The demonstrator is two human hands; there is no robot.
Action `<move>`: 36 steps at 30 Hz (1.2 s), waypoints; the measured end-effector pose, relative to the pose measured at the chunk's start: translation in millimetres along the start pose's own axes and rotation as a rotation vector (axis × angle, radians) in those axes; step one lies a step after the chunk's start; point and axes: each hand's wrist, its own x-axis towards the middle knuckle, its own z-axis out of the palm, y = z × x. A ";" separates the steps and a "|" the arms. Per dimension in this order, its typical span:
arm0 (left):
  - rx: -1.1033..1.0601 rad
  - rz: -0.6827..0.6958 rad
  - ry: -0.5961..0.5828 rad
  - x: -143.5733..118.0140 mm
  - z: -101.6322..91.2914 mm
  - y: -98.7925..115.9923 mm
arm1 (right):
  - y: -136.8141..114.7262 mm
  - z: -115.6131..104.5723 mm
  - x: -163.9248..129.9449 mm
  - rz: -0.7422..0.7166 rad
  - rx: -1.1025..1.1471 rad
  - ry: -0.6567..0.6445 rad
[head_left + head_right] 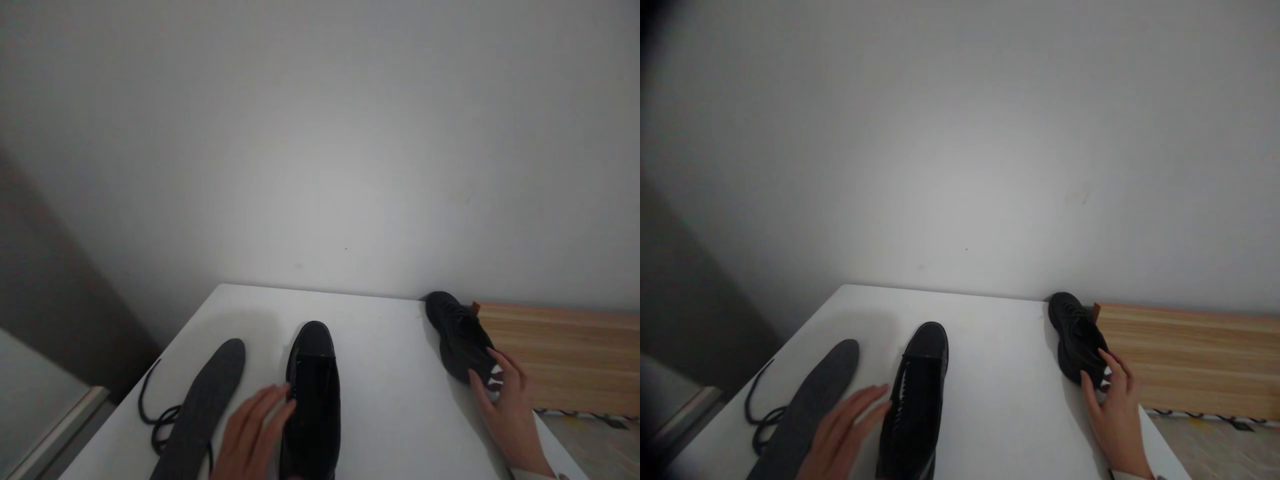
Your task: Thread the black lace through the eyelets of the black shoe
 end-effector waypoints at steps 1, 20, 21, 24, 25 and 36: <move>0.056 -0.054 -0.020 -0.6 -8.1 -17.5 | -0.1 0.3 0.0 -0.003 -0.004 0.002; -0.317 -0.862 -0.018 42.1 -80.0 -63.2 | -135.4 -32.8 -18.1 -0.178 0.098 0.089; -0.406 -0.900 0.023 44.1 -87.2 -48.6 | -156.4 -35.7 -21.7 -0.180 0.172 0.012; -0.709 -0.942 0.079 42.6 -94.1 -5.2 | -213.0 -43.1 -30.2 -0.442 0.348 -0.227; -0.817 -0.955 0.073 41.2 -92.2 7.8 | -228.5 -44.6 -32.0 -0.502 0.382 -0.309; -1.391 -0.950 -0.244 25.7 -48.6 57.7 | -247.4 -57.9 -30.0 -0.600 0.259 -0.716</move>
